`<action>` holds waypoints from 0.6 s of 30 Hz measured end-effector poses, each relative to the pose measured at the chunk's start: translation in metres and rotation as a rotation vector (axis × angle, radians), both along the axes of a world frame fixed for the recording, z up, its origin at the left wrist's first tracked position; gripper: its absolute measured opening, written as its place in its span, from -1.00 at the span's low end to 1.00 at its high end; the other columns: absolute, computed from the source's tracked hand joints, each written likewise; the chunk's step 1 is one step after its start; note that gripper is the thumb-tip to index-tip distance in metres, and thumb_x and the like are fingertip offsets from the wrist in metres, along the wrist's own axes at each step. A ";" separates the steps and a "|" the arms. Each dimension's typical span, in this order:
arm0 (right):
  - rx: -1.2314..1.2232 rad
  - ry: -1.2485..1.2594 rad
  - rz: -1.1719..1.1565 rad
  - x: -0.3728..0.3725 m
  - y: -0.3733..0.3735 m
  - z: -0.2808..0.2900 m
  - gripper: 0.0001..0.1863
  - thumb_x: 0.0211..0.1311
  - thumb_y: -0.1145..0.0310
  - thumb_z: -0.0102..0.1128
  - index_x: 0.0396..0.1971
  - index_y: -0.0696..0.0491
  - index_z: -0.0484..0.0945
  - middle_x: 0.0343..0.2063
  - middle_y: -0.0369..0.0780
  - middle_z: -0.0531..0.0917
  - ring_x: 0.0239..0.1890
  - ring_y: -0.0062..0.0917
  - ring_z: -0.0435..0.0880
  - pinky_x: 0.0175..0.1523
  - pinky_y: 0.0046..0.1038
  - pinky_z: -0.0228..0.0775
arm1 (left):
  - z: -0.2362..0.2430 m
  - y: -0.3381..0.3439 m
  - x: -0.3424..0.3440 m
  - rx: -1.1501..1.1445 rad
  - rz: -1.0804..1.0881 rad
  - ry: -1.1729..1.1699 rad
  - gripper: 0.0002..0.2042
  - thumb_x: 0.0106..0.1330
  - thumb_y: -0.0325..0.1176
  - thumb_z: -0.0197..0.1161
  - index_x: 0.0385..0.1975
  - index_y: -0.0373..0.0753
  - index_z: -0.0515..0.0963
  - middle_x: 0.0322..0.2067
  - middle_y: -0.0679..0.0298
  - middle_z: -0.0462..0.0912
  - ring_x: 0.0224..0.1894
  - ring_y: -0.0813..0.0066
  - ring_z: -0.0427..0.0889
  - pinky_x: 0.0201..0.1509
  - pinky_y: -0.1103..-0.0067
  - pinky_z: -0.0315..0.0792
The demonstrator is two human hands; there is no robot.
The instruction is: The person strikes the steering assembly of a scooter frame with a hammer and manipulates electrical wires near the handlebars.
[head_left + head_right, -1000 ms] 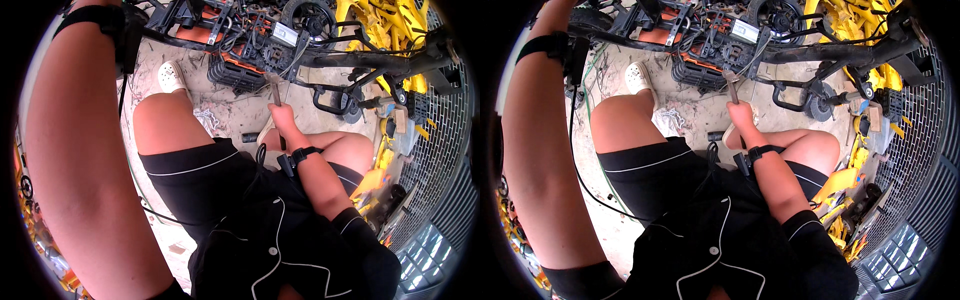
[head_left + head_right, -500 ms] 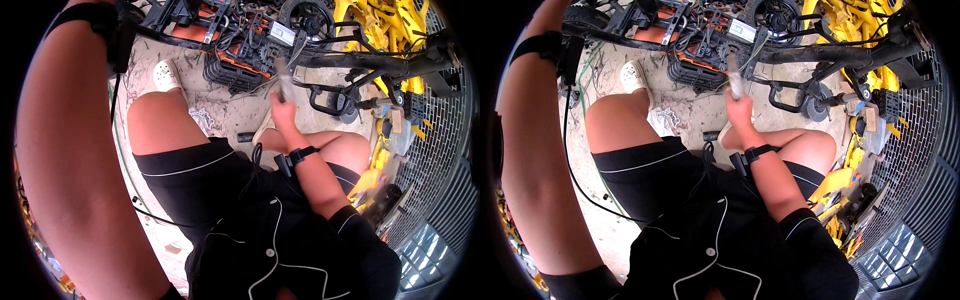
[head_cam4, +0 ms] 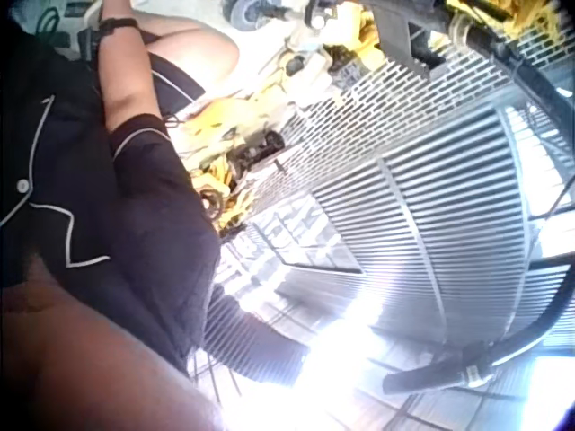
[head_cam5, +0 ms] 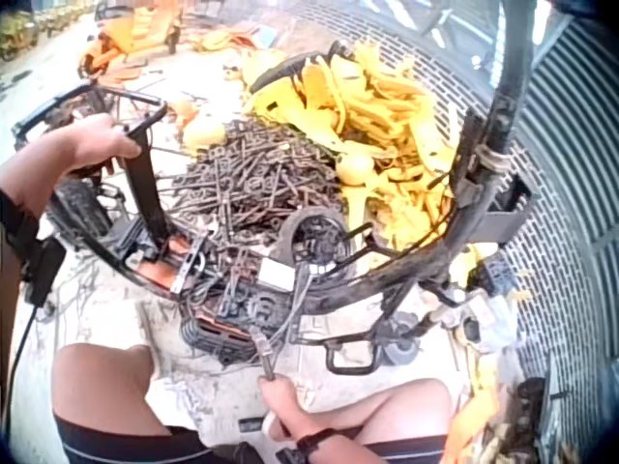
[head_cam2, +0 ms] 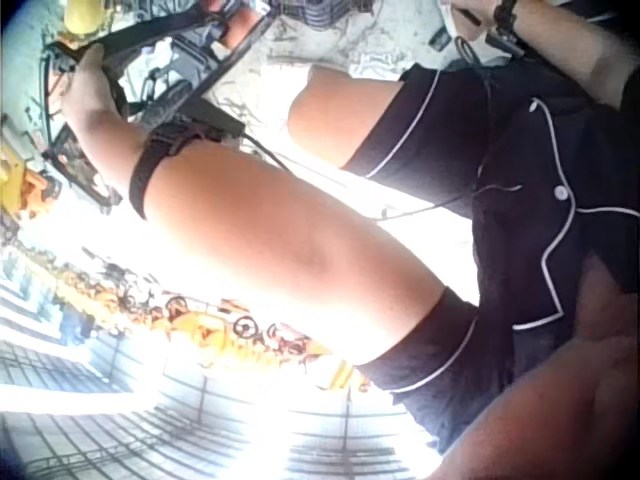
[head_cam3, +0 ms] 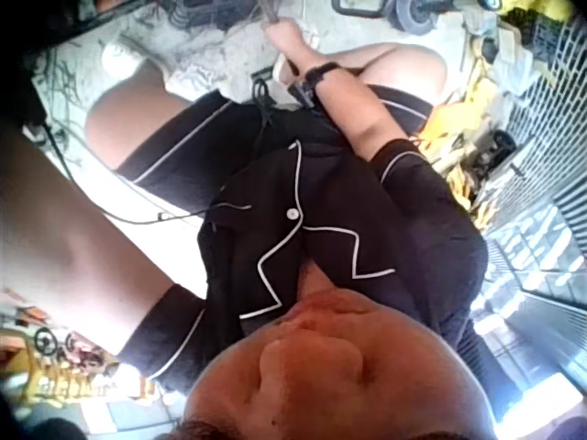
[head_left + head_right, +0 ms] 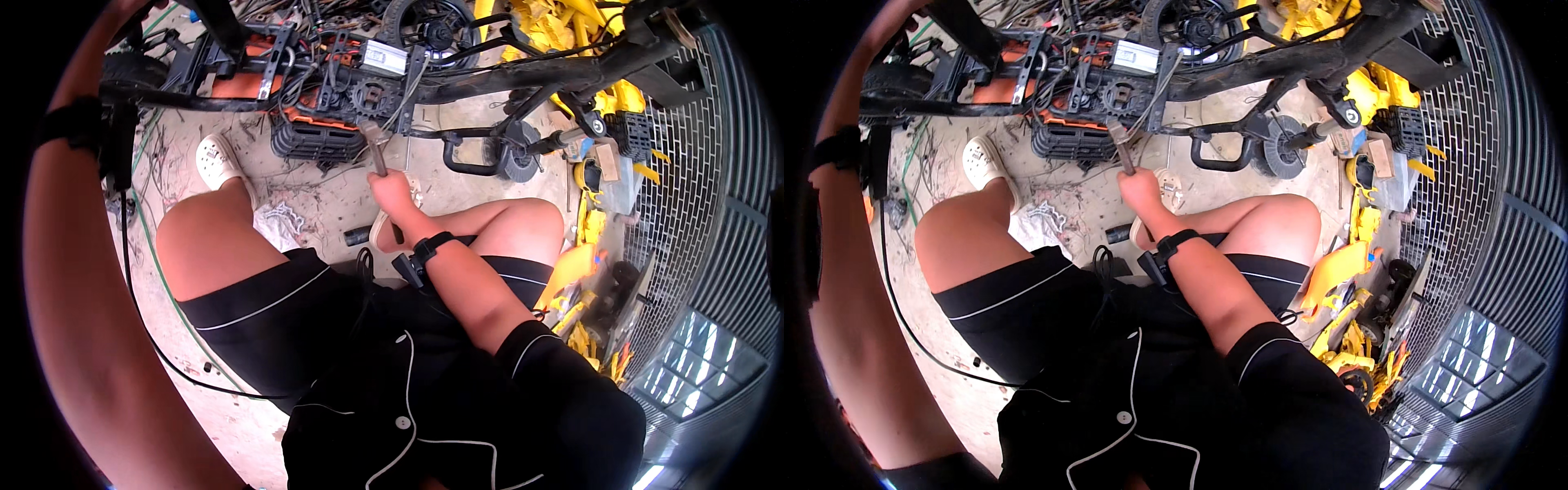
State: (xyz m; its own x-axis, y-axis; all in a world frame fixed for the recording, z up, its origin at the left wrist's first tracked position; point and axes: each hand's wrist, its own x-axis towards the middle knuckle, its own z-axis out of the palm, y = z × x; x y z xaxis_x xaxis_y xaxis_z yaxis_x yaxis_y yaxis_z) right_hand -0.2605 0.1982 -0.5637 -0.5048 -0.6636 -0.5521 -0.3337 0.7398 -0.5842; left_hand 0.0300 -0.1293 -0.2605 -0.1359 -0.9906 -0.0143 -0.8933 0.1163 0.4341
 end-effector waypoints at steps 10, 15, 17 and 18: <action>-0.065 0.022 0.027 0.006 -0.019 0.050 -0.62 0.16 0.14 0.21 -0.44 0.25 0.61 -0.64 -0.03 0.62 -0.50 -0.20 0.66 -0.32 -0.27 0.46 | -0.076 -0.106 0.062 0.065 -0.363 0.091 -0.47 0.26 0.15 0.15 -0.17 -0.29 0.59 -0.29 0.24 0.59 -0.38 0.51 0.52 -0.31 0.58 0.42; -0.511 -0.091 -0.120 0.011 -0.030 0.082 -0.67 0.27 0.22 0.27 -0.57 0.15 0.51 -0.72 -0.34 0.48 -0.61 -0.57 0.47 -0.49 -0.42 0.26 | 0.005 -0.004 -0.014 0.106 -0.055 0.122 -0.64 0.09 -0.16 0.31 -0.35 -0.40 0.66 -0.48 0.16 0.64 -0.54 0.41 0.58 -0.44 0.48 0.47; -0.625 -0.098 -0.121 0.007 -0.027 0.082 -0.68 0.29 0.25 0.26 -0.57 0.14 0.50 -0.71 -0.37 0.46 -0.61 -0.59 0.46 -0.50 -0.45 0.26 | 0.008 -0.003 -0.016 0.089 -0.056 0.065 -0.65 0.10 -0.16 0.31 -0.37 -0.40 0.66 -0.49 0.17 0.64 -0.54 0.41 0.58 -0.45 0.48 0.47; -0.659 -0.104 -0.123 0.008 -0.024 0.080 -0.68 0.30 0.25 0.26 -0.57 0.13 0.50 -0.71 -0.37 0.46 -0.62 -0.59 0.45 -0.51 -0.45 0.26 | 0.011 0.000 -0.017 0.083 -0.057 0.041 -0.65 0.10 -0.15 0.31 -0.40 -0.39 0.67 -0.51 0.17 0.64 -0.54 0.40 0.58 -0.43 0.48 0.47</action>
State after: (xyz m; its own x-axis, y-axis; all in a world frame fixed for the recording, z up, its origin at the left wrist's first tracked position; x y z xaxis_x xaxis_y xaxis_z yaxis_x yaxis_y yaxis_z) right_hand -0.2521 0.1745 -0.4837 -0.5641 -0.8195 -0.1011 -0.1881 0.2468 -0.9506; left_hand 0.0130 -0.1289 -0.2493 -0.1938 -0.9770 -0.0893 -0.8675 0.1282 0.4806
